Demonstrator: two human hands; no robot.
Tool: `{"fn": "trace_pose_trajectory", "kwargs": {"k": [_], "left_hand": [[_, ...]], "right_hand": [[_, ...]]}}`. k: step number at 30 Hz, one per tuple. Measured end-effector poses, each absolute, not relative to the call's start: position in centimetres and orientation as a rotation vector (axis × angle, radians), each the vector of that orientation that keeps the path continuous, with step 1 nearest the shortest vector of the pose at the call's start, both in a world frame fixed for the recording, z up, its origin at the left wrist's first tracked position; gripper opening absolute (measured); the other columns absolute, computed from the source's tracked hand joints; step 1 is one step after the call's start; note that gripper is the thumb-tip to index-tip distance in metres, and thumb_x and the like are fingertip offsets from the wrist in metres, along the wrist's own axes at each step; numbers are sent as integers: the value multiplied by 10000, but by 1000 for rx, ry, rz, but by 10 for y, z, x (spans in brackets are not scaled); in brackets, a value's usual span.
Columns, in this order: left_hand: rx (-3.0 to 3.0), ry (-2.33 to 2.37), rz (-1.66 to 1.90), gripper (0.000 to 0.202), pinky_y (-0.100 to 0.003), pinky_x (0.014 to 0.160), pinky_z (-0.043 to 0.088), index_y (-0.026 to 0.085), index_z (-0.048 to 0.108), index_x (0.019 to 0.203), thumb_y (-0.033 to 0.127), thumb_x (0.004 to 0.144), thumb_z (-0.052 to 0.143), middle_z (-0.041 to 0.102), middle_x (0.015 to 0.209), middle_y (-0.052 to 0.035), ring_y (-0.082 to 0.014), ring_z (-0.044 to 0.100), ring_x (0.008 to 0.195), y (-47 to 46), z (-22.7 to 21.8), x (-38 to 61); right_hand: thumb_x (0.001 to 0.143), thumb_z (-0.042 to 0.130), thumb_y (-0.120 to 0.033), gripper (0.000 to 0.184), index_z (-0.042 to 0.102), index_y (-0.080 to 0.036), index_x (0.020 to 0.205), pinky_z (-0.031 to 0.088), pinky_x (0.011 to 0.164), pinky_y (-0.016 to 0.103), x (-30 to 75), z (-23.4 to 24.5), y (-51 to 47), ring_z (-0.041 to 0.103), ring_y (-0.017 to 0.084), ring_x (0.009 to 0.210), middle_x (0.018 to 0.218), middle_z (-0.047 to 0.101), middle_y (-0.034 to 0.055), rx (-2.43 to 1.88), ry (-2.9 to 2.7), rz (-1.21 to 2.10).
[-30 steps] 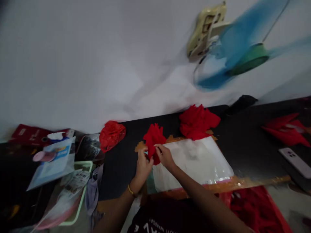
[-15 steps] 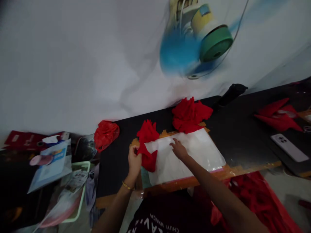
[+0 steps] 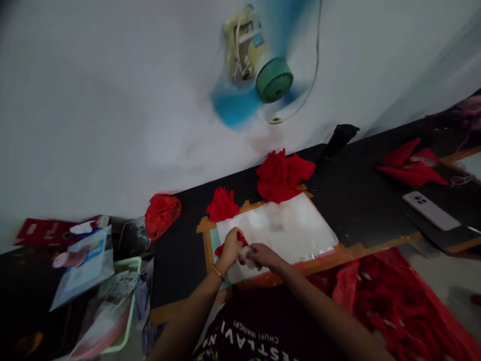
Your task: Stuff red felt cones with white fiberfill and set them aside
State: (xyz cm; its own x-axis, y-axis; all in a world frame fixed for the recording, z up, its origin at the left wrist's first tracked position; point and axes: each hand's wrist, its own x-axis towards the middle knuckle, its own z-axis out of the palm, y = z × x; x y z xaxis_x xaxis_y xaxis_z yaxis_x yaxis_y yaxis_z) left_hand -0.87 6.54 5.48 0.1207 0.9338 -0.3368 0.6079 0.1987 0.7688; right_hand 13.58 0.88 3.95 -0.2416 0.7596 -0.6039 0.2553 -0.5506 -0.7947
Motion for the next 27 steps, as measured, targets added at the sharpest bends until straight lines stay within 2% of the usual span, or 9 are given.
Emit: {"fn": "trace_pose_trajectory", "kwargs": {"k": [3, 5, 8, 11, 13, 17, 21, 24, 27], "left_hand": [[1612, 1455, 331, 243, -251, 720, 444, 198, 614, 721, -15, 617, 563, 649, 740, 2, -150, 569, 708, 68, 65, -6], [1652, 1409, 266, 192, -258, 721, 447, 193, 642, 707, 21, 629, 612, 663, 714, 3, -153, 571, 684, 68, 69, -6], [1668, 1434, 239, 96, -279, 730, 452, 176, 658, 698, 92, 710, 612, 681, 725, -26, -164, 583, 688, 65, 72, -2], [1637, 1507, 270, 153, -283, 698, 457, 159, 668, 760, 73, 750, 542, 694, 766, -51, -169, 603, 687, 59, 71, 5], [1602, 1552, 304, 196, -279, 639, 457, 152, 666, 828, 70, 774, 497, 694, 770, -55, -164, 602, 635, 55, 72, 10], [1578, 1600, 432, 176, -279, 690, 478, 157, 646, 905, 136, 829, 489, 700, 870, -71, -176, 637, 743, 49, 77, 13], [1506, 1479, 635, 198, -267, 749, 488, 164, 639, 929, 96, 789, 517, 695, 910, -61, -166, 642, 819, 44, 84, 14], [1497, 1398, 688, 196, -271, 759, 488, 171, 645, 927, 102, 794, 519, 693, 916, -60, -166, 638, 824, 42, 90, 17], [1567, 1424, 726, 154, -291, 803, 480, 171, 636, 903, 124, 811, 522, 692, 916, -68, -177, 632, 854, 44, 97, 20]], "right_hand": [[749, 531, -172, 297, 607, -203, 1034, 349, 412, 193, 145, 35, 18, 445, 89, 373, 484, 506, -80, -1814, -1205, 1617], [760, 494, -143, 385, 575, -221, 1128, 359, 462, 206, 154, 35, 21, 468, 105, 403, 485, 498, -84, -1894, -1300, 1408], [787, 453, -150, 344, 588, -218, 1096, 400, 579, 238, 158, 42, 15, 564, 156, 550, 557, 565, -43, -1941, -1532, 1072], [801, 415, -155, 304, 610, -209, 1028, 432, 689, 267, 150, 52, 4, 617, 188, 726, 781, 672, 35, -1837, -1687, 928], [798, 413, -163, 270, 625, -204, 961, 446, 739, 283, 143, 58, -3, 618, 193, 786, 893, 684, 70, -1747, -1727, 932], [815, 477, -299, 165, 600, -190, 827, 478, 718, 300, 135, 68, -7, 617, 192, 753, 809, 679, 63, -1536, -1445, 1327], [818, 490, -533, 354, 584, -193, 840, 502, 675, 302, 135, 71, -3, 640, 192, 747, 807, 683, 52, -1278, -828, 1691], [784, 521, -537, 339, 559, -203, 822, 494, 627, 299, 140, 71, 0, 618, 179, 651, 708, 654, 25, -1346, -781, 1612], [785, 515, -455, 252, 571, -211, 822, 484, 624, 305, 152, 74, 4, 590, 177, 617, 688, 635, 16, -1554, -1096, 1264]]}}
